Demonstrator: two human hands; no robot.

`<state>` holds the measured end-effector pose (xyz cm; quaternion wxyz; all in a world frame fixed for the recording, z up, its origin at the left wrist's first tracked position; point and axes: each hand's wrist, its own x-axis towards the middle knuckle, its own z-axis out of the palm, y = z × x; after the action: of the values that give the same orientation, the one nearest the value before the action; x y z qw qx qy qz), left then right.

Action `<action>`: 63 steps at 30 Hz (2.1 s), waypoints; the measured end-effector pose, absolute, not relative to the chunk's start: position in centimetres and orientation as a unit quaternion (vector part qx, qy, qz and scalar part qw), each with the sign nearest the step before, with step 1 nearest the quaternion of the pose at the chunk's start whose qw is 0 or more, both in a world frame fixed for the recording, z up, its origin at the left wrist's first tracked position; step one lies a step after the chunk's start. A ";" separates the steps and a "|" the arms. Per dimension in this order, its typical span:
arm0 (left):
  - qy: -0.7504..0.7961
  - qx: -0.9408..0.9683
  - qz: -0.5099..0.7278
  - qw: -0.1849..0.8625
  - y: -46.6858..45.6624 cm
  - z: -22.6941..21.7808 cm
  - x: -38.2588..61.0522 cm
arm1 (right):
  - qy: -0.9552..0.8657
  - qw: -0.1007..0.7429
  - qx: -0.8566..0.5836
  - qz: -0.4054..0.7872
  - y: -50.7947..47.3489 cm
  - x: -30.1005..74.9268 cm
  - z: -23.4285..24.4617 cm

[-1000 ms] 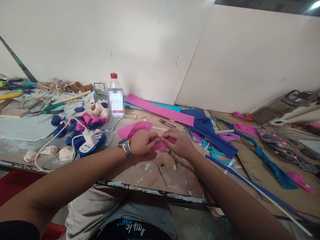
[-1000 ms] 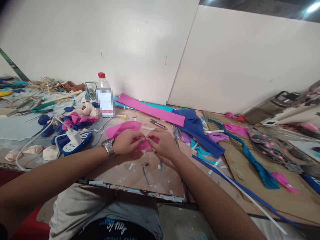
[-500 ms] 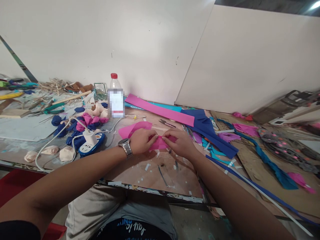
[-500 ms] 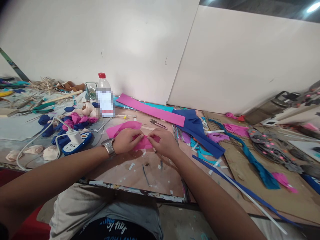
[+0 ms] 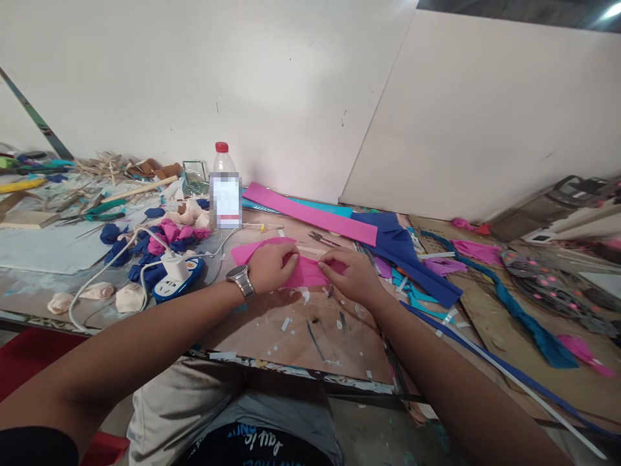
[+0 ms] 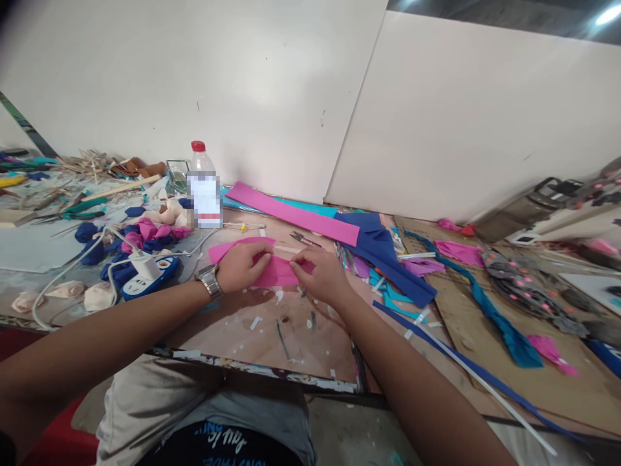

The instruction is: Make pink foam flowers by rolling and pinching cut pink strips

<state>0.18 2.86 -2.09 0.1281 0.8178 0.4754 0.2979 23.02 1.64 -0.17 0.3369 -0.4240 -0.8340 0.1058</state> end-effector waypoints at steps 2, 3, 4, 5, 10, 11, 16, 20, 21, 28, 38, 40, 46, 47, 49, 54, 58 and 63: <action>0.445 0.833 0.300 0.133 2.6 -2.1 0.3 | -0.836 0.336 -0.420 0.107 1.5 22.8 -0.3; 0.432 0.842 0.295 0.130 2.4 -2.1 0.3 | -0.839 0.334 -0.415 0.109 1.5 22.7 -0.3; 0.421 0.852 0.286 0.125 2.3 -2.2 0.4 | -0.844 0.330 -0.408 0.113 1.4 22.6 -0.4; 0.415 0.860 0.273 0.119 2.1 -2.2 0.4 | -0.848 0.327 -0.400 0.115 1.4 22.5 -0.5; 0.430 0.870 0.220 0.099 1.9 -2.3 0.6 | -0.862 0.324 -0.375 0.111 1.2 22.2 -0.7; 0.432 0.869 0.219 0.101 1.9 -2.3 0.6 | -0.863 0.324 -0.372 0.112 1.2 22.2 -0.7; 0.425 0.863 0.238 0.135 1.9 -2.2 0.6 | -0.864 0.333 -0.355 0.125 1.1 22.2 -1.0; 0.428 0.851 0.249 0.176 1.8 -1.9 0.7 | -0.863 0.344 -0.351 0.115 1.2 22.2 -1.4; 0.429 0.847 0.251 0.186 1.8 -1.8 0.7 | -0.864 0.345 -0.350 0.112 1.3 22.2 -1.5; 0.413 0.844 0.257 0.226 1.8 -1.9 0.7 | -0.865 0.344 -0.349 0.109 1.3 22.3 -1.5; 0.408 0.834 0.280 0.243 1.9 -1.8 0.8 | -0.859 0.343 -0.366 0.107 1.1 22.1 -1.2; 0.408 0.834 0.282 0.241 1.8 -1.8 0.8 | -0.856 0.344 -0.371 0.106 1.1 22.1 -1.2; 0.410 0.841 0.284 0.212 1.9 -2.1 0.8 | -0.850 0.347 -0.382 0.106 1.1 21.9 -1.3; 0.409 0.842 0.286 0.206 1.9 -2.2 0.8 | -0.848 0.349 -0.385 0.105 1.1 21.9 -1.3; 0.407 0.843 0.291 0.199 2.0 -2.3 0.8 | -0.845 0.351 -0.391 0.104 1.1 21.8 -1.3; 0.402 0.837 0.299 0.218 2.0 -2.3 0.8 | -0.848 0.349 -0.387 0.100 1.0 21.8 -1.3; 0.403 0.833 0.303 0.228 2.0 -2.2 0.8 | -0.851 0.351 -0.380 0.092 1.0 21.9 -1.3; 0.400 0.842 0.303 0.199 1.9 -2.3 0.9 | -0.844 0.350 -0.395 0.099 0.9 21.7 -1.2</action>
<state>0.91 1.90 -2.28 0.1994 0.8417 0.4000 0.3029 21.72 0.91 -1.16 0.3504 -0.3946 -0.8436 0.0994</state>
